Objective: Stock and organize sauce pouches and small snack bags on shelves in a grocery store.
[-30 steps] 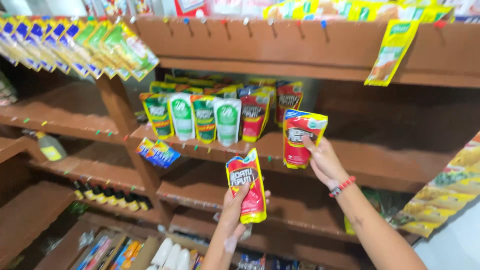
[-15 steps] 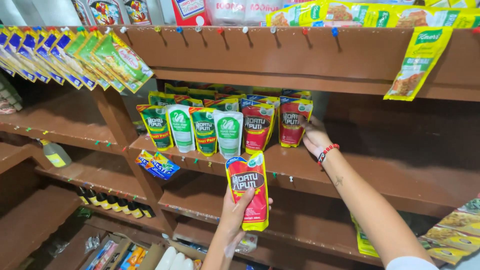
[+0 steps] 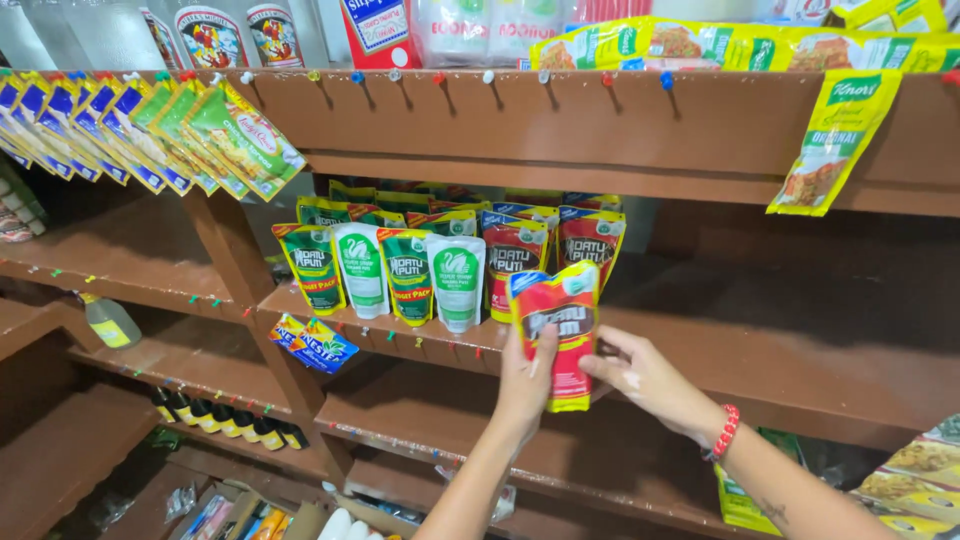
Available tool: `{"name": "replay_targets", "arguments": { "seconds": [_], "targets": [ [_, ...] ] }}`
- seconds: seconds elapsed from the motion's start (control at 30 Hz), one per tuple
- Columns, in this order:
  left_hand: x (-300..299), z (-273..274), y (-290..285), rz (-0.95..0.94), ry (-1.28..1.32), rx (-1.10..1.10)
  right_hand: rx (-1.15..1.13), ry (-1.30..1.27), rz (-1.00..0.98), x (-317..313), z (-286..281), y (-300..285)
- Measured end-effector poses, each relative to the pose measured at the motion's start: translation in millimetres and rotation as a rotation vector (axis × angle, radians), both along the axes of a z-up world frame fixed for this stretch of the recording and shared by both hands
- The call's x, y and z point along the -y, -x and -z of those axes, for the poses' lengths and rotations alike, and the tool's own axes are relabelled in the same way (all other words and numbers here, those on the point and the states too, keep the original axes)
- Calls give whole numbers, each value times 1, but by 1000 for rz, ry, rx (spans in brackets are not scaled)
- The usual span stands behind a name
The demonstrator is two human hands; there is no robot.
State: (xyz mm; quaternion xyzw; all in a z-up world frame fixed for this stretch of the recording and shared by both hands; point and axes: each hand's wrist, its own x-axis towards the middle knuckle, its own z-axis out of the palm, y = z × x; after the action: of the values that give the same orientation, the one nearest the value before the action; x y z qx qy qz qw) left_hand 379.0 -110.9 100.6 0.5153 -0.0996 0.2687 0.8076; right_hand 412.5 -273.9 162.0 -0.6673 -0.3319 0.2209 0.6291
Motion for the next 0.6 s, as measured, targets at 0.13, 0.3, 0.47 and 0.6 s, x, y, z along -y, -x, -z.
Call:
{"name": "replay_targets", "arguments": {
  "seconds": [0.13,0.3,0.47,0.6],
  "targets": [
    [7,-5,-62,-23,-174,137,30,10,240,4,11,-47],
    [17,-11,-90,-218,-374,216,-123,-282,450,-10,47,-106],
    [22,-3,-78,-462,-593,224,-146,-383,492,-28,66,-134],
    [22,5,-66,-565,-823,125,-79,-271,463,-27,88,-159]
  ]
}}
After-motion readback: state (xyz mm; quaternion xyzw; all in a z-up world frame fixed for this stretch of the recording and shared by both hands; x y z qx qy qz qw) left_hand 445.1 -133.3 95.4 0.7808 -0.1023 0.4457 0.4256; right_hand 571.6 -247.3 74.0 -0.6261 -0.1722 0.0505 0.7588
